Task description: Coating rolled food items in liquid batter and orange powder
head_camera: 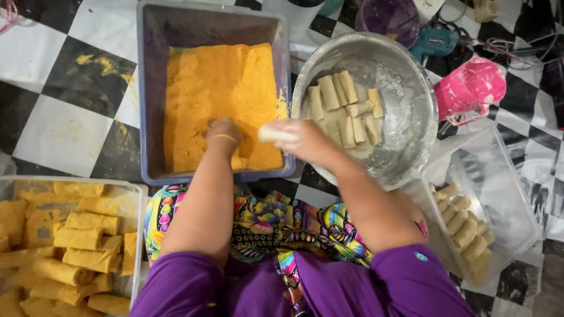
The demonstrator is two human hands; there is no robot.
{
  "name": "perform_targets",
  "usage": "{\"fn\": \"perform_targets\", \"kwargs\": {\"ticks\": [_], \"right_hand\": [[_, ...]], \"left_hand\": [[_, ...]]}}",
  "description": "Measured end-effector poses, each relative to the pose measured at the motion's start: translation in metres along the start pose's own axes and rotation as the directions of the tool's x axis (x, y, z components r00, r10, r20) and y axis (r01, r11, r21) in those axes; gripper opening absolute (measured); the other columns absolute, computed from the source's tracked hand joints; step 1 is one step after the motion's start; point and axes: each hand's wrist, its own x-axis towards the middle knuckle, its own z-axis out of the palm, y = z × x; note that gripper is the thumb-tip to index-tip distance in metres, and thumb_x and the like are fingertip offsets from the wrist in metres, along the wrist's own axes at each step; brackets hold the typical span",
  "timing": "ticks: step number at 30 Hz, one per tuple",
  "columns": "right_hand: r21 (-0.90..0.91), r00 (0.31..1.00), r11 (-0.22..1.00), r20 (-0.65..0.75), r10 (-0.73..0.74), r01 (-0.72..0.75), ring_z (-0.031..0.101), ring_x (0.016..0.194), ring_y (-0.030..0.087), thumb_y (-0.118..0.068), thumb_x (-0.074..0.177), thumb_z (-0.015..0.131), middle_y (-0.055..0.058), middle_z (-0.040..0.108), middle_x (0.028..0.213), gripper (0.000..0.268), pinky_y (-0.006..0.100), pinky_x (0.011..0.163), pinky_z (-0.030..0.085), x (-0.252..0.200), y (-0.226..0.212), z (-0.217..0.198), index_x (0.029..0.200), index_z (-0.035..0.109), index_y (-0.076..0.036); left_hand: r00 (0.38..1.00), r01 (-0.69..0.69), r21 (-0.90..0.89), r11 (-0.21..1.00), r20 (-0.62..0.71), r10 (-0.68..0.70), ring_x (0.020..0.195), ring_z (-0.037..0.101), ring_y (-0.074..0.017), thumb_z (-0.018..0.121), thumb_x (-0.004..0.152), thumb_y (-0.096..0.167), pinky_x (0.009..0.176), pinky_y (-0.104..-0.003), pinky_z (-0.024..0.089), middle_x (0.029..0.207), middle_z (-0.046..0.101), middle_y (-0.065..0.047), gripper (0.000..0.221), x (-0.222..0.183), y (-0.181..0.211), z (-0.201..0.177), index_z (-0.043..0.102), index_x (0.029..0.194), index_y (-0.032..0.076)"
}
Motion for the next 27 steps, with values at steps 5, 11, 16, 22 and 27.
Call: {"fn": "perform_targets", "kwargs": {"ticks": [5, 11, 16, 22, 27], "right_hand": [[-0.416, 0.870, 0.868, -0.280, -0.407, 0.272, 0.072, 0.097, 0.016, -0.024, 0.092, 0.078, -0.008, 0.075, 0.093, 0.006, 0.030, 0.093, 0.054, 0.058, 0.053, 0.030, 0.096, 0.078, -0.029], [-0.534, 0.800, 0.598, -0.433, 0.415, -0.599, 0.063, 0.122, 0.047, -0.016, 0.103, 0.063, 0.035, 0.065, 0.126, 0.041, 0.056, 0.103, 0.053, 0.075, -0.014, -0.044, 0.134, 0.062, 0.011], [-0.449, 0.786, 0.673, -0.514, 0.343, -0.588, 0.071, 0.105, 0.047, -0.016, 0.101, 0.059, 0.027, 0.071, 0.104, 0.030, 0.061, 0.084, 0.060, 0.139, 0.148, -0.045, 0.117, 0.068, 0.008], [-0.250, 0.783, 0.791, -0.476, 0.401, -0.558, 0.068, 0.115, 0.040, -0.033, 0.085, 0.077, 0.020, 0.074, 0.110, 0.043, 0.053, 0.096, 0.057, 0.154, 0.202, -0.034, 0.118, 0.070, -0.006], [-0.238, 0.814, 0.822, -0.433, 0.387, -0.518, 0.069, 0.117, 0.032, -0.037, 0.093, 0.068, 0.014, 0.075, 0.114, 0.041, 0.045, 0.100, 0.056, 0.146, 0.217, -0.027, 0.123, 0.061, -0.011]], "left_hand": [[0.826, -0.532, 0.340, 0.775, 0.010, 0.563, 0.097, 0.075, -0.0438, 0.032, 0.105, 0.017, 0.081, -0.054, 0.060, 0.099, 0.077, -0.025, 0.041, 0.093, -0.019, 0.062, 0.062, 0.131, 0.005], [0.957, -0.286, 0.159, 0.945, 0.000, 0.290, 0.126, 0.058, -0.0458, 0.078, 0.074, 0.032, 0.106, -0.048, 0.050, 0.140, 0.051, -0.010, 0.076, -0.037, 0.043, -0.003, 0.050, 0.144, 0.029], [0.951, -0.283, 0.110, 0.953, -0.096, 0.293, 0.119, 0.062, -0.0425, 0.075, 0.084, 0.052, 0.102, -0.050, 0.051, 0.128, 0.058, -0.017, 0.059, -0.058, 0.056, -0.029, 0.059, 0.123, 0.011], [0.916, -0.371, 0.093, 0.924, -0.130, 0.380, 0.116, 0.061, -0.0444, 0.055, 0.098, 0.045, 0.093, -0.055, 0.053, 0.119, 0.068, -0.016, 0.037, 0.034, 0.011, 0.014, 0.073, 0.117, 0.019], [0.869, -0.469, -0.404, 0.786, -0.053, 0.492, 0.121, 0.061, -0.0472, 0.049, 0.103, 0.051, 0.103, -0.053, 0.048, 0.122, 0.070, -0.024, 0.054, -0.061, 0.031, -0.052, 0.072, 0.118, 0.004]]}}
